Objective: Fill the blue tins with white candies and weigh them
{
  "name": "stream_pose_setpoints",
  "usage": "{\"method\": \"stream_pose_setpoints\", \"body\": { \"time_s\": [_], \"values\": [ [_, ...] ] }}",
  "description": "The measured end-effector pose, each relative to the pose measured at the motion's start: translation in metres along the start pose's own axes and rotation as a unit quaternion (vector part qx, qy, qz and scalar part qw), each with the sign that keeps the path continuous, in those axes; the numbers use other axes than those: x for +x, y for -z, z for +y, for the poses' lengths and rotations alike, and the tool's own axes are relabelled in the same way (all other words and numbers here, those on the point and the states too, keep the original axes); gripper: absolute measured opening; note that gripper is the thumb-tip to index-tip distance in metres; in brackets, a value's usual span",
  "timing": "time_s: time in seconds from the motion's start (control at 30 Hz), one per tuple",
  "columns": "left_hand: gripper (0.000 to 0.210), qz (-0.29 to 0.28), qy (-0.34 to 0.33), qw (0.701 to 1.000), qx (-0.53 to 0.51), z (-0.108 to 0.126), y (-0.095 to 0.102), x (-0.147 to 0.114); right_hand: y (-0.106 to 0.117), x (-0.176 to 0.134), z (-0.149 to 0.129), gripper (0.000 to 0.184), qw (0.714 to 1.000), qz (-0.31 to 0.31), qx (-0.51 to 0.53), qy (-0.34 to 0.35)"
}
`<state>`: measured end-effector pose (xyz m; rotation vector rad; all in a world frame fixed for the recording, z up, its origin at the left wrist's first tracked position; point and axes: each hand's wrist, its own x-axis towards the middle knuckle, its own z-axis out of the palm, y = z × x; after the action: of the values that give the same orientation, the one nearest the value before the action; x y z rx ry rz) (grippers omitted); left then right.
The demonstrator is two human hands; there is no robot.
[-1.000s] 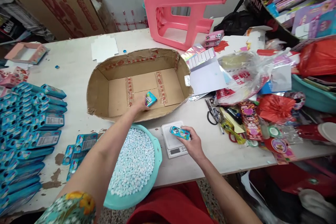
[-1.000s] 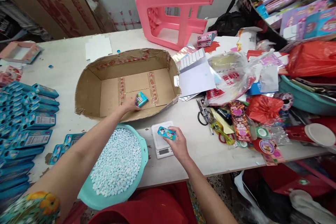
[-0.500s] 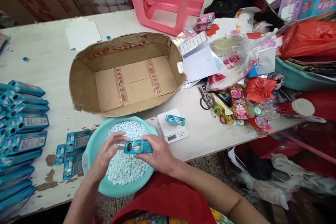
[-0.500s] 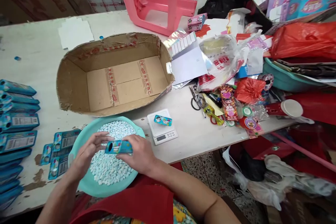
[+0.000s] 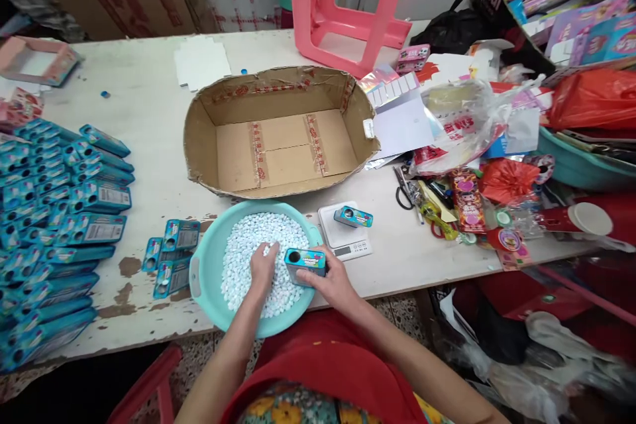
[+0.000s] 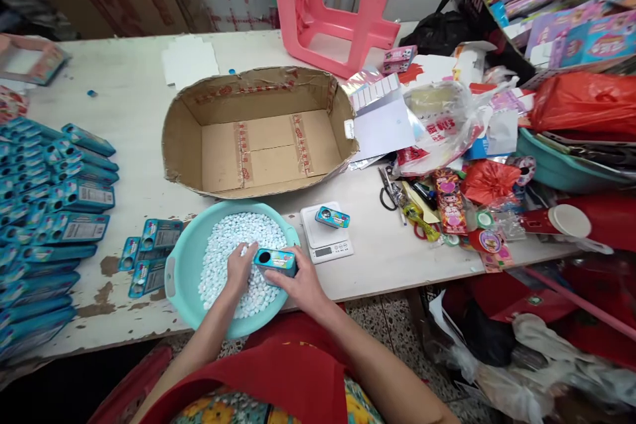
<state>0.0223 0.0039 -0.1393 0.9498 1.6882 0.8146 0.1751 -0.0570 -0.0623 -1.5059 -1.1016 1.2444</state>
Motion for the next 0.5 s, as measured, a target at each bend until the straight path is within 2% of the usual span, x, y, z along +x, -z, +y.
{"method": "stream_pose_setpoints", "body": {
  "time_s": [0.03, 0.1, 0.17, 0.23, 0.3, 0.4, 0.5],
  "values": [
    [0.029, -0.013, 0.038, 0.995, -0.087, 0.004, 0.004, 0.001, 0.0, 0.0, 0.0, 0.036, 1.0, 0.011, -0.019, 0.011],
    [0.03, -0.055, 0.093, 0.967, -0.23, 0.017, 0.018, 0.0, 0.0, 0.0, -0.001, 0.037, 0.997, 0.022, -0.057, 0.037],
    [0.027, -0.099, 0.105, 0.939, -0.313, 0.036, 0.034, -0.005, -0.004, 0.001, -0.003, 0.035, 0.992, 0.021, -0.1, 0.07],
    [0.023, -0.13, 0.075, 0.919, -0.364, 0.057, 0.047, -0.015, -0.012, 0.002, -0.007, 0.03, 0.984, 0.013, -0.142, 0.106],
    [0.02, -0.137, 0.026, 0.906, -0.4, 0.075, 0.053, -0.026, -0.022, 0.003, -0.009, 0.027, 0.975, -0.003, -0.173, 0.136],
    [0.019, -0.113, -0.039, 0.901, -0.418, 0.09, 0.052, -0.036, -0.036, 0.004, -0.012, 0.028, 0.963, -0.022, -0.213, 0.164],
    [0.019, -0.079, -0.068, 0.904, -0.414, 0.092, 0.048, -0.038, -0.045, 0.003, -0.016, 0.03, 0.95, -0.023, -0.259, 0.173]
  ]
}}
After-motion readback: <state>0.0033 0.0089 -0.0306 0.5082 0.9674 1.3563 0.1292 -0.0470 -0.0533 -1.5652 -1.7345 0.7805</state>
